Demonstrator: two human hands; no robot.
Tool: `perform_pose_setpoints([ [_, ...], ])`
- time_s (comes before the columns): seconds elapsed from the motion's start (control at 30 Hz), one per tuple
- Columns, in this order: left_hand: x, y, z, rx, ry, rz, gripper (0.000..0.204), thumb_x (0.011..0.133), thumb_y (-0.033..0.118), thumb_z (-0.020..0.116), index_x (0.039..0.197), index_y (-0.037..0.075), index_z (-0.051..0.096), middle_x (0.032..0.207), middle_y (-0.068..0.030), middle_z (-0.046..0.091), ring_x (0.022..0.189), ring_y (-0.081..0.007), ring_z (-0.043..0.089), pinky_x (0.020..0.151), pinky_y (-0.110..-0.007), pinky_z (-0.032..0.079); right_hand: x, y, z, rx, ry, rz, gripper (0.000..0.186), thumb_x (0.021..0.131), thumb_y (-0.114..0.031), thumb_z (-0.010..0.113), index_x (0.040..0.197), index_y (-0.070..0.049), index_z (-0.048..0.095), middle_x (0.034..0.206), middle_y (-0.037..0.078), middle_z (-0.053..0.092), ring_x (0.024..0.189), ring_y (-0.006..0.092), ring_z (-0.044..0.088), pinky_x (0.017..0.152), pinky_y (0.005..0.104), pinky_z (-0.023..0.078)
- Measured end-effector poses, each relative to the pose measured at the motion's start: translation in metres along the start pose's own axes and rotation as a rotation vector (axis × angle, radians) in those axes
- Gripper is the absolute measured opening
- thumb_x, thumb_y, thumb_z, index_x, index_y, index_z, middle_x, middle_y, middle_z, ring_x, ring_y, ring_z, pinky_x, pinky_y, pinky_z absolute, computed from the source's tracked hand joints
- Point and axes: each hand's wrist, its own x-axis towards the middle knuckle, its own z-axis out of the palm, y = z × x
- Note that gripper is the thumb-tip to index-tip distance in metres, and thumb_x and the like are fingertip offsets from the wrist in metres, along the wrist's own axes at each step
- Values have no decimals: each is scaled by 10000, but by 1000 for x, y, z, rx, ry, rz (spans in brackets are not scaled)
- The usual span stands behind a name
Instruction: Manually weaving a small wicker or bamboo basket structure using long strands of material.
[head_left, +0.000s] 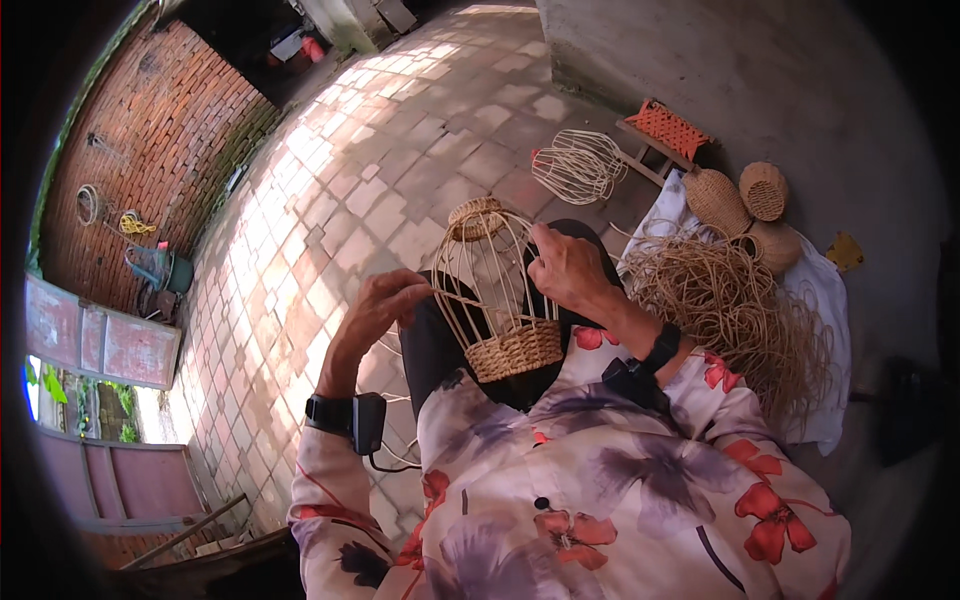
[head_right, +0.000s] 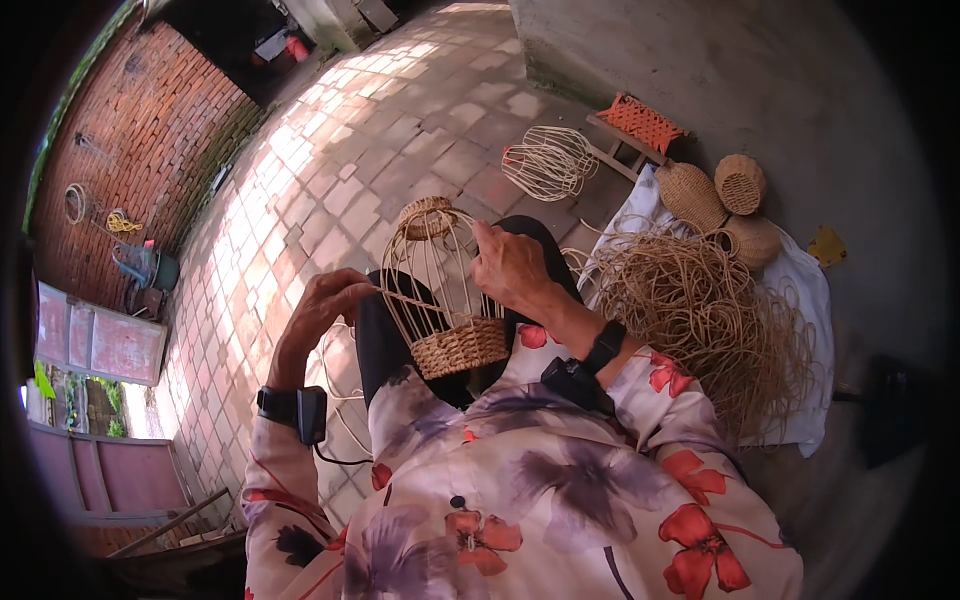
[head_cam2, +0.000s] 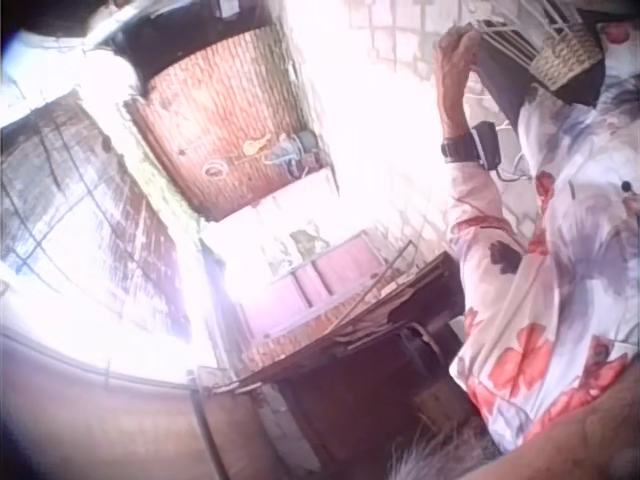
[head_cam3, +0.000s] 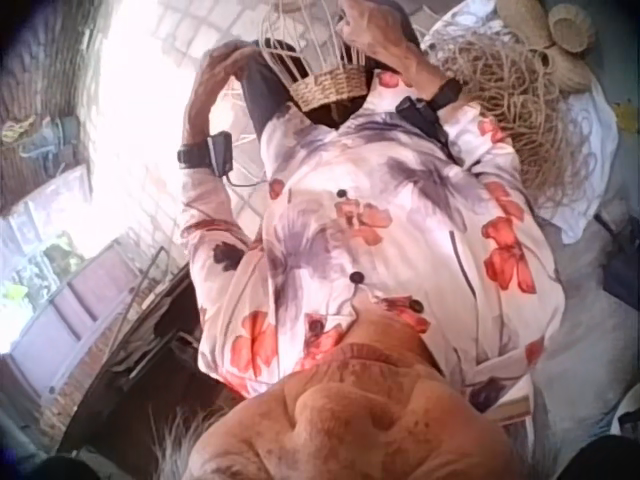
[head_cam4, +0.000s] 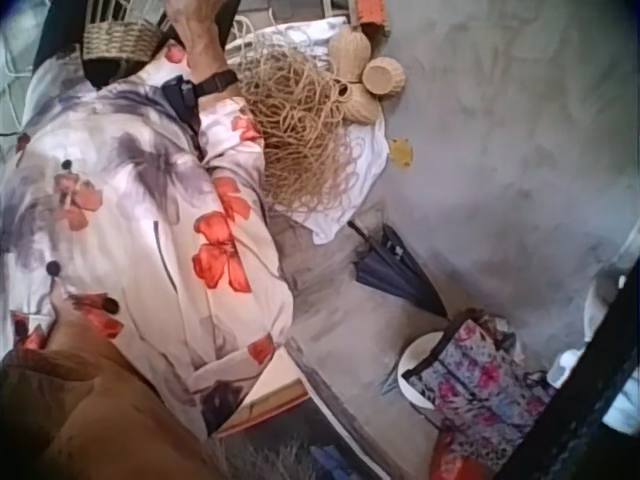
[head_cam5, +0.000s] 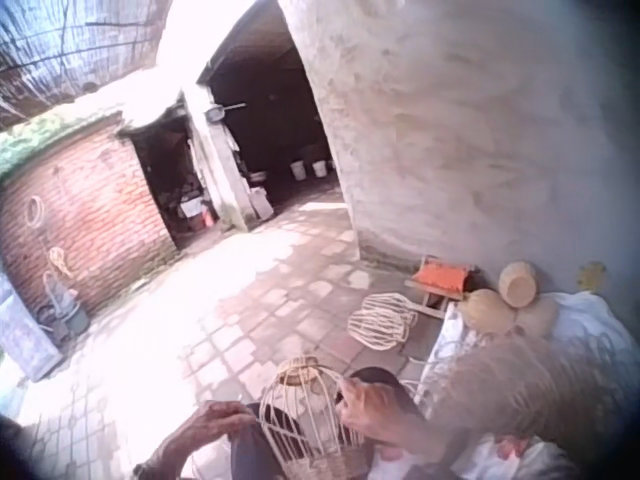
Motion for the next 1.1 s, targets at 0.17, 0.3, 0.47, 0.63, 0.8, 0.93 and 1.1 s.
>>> perform_pose_setpoints([
  [0.17, 24, -1, 25, 147, 298, 85, 222, 882, 224, 620, 980, 33, 674, 848, -76, 643, 610, -123, 607, 504, -247, 459, 5, 11, 11, 101, -113, 51, 223, 762, -122, 542, 937, 2, 482, 786, 228, 633, 733, 416, 634, 669, 502, 510],
  [0.3, 21, 3, 36, -97, 170, -50, 295, 881, 206, 599, 1131, 51, 612, 933, -83, 656, 611, -114, 583, 502, -233, 460, 0, 27, 12, 150, 8, -15, 252, 759, -109, 542, 991, -24, 494, 908, 199, 547, 796, 417, 584, 698, 498, 491],
  [0.47, 15, 10, 50, -118, 182, -45, 280, 894, 216, 597, 1117, 48, 610, 872, -61, 648, 599, -96, 547, 511, -238, 446, -1, 19, 8, 85, -50, -13, 233, 748, -130, 565, 937, -9, 502, 976, 199, 510, 818, 394, 616, 719, 470, 519],
  [0.63, -3, 36, 56, 320, 593, 144, 217, 865, 115, 601, 1068, 43, 625, 890, -83, 658, 606, -86, 526, 565, -250, 435, -1, 18, 5, -17, -49, -6, 214, 740, -122, 569, 923, -14, 545, 968, 193, 513, 859, 382, 616, 738, 467, 516],
  [0.8, -30, 35, 90, 235, 227, 242, 216, 836, 12, 581, 1046, 27, 629, 901, -148, 671, 781, -290, 665, 713, -341, 515, 1, 19, 8, -34, -48, -1, 210, 739, -129, 579, 914, -15, 553, 968, 184, 514, 853, 367, 618, 747, 472, 510],
  [0.93, -28, 38, 100, 213, 132, 256, 225, 819, 0, 582, 1037, 26, 628, 942, -165, 671, 833, -328, 666, 745, -358, 518, 0, 16, 12, 3, -46, -25, 210, 742, -133, 592, 902, -4, 548, 961, 181, 507, 834, 370, 614, 740, 475, 509],
  [1.1, -17, 37, 93, 237, -64, 203, 240, 807, 24, 604, 1043, 21, 642, 913, -158, 675, 806, -299, 673, 737, -350, 518, 0, 17, 11, 12, -50, -38, 207, 743, -122, 595, 898, 2, 539, 965, 179, 503, 829, 370, 615, 724, 470, 512],
])
